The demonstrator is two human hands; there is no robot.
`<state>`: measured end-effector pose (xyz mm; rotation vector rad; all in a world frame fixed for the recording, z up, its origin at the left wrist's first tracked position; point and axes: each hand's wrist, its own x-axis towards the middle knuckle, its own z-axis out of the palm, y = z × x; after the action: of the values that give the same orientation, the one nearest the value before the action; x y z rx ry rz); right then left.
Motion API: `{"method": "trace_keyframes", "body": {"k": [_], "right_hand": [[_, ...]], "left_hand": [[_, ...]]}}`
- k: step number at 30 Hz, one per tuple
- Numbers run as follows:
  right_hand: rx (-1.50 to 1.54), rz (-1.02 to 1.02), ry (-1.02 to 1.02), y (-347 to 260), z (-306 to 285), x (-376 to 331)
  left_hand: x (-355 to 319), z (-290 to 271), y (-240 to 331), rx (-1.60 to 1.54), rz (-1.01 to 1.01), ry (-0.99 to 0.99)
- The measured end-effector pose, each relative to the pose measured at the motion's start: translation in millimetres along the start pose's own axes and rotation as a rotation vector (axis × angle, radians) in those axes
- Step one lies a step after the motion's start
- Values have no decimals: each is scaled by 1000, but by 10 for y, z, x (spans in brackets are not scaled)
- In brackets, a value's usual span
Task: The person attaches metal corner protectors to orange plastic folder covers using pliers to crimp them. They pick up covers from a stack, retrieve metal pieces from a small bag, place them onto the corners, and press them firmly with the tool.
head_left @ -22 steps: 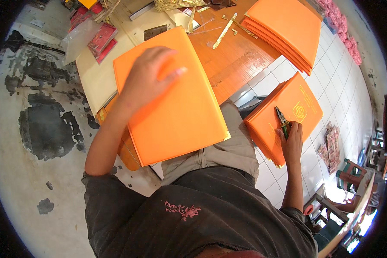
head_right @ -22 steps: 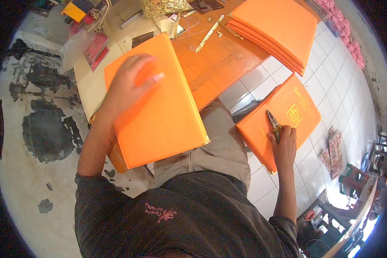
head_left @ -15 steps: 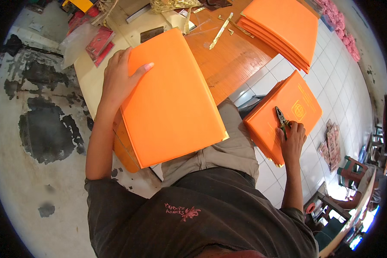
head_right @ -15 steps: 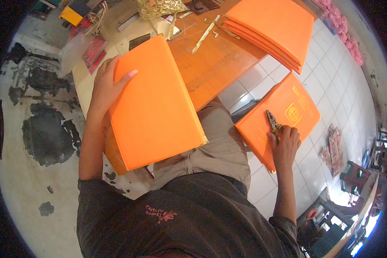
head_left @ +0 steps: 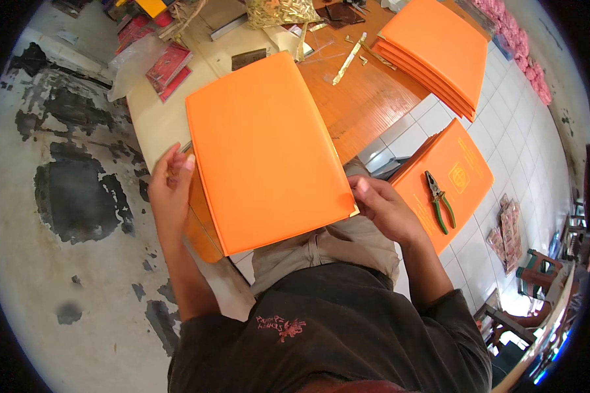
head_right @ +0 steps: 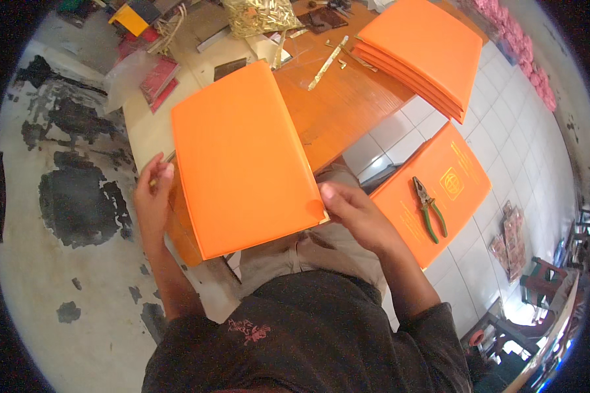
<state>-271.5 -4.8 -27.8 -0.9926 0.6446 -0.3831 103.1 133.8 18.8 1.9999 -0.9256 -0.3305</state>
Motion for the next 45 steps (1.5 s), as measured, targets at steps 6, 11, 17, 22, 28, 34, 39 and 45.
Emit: {"method": "trace_keyframes", "body": {"k": [6,11,17,22,28,34,39,45], "right_hand": [[-34,-115,-44,31,253,152],[-41,-222,-78,-101,553,-49],[-148,-360,-39,-83,840,-295],[-448,-527,-16,-82,980,-397],[-455,-551,-98,-152,972,-296],[-463,-630,-54,-413,694,155],[-571,-788,134,-546,636,381],[-431,-805,146,-615,574,355]], "left_hand": [[-350,-41,-396,-330,-87,-30],[-388,-57,-443,-483,-101,-46],[-303,52,-239,-578,-48,-178],[-381,-16,-69,-849,-76,-140],[-430,-234,-125,-1096,68,-57],[-428,-365,139,-1173,229,-60],[-419,-285,371,-1115,353,69],[-384,-325,224,-817,626,258]]}}
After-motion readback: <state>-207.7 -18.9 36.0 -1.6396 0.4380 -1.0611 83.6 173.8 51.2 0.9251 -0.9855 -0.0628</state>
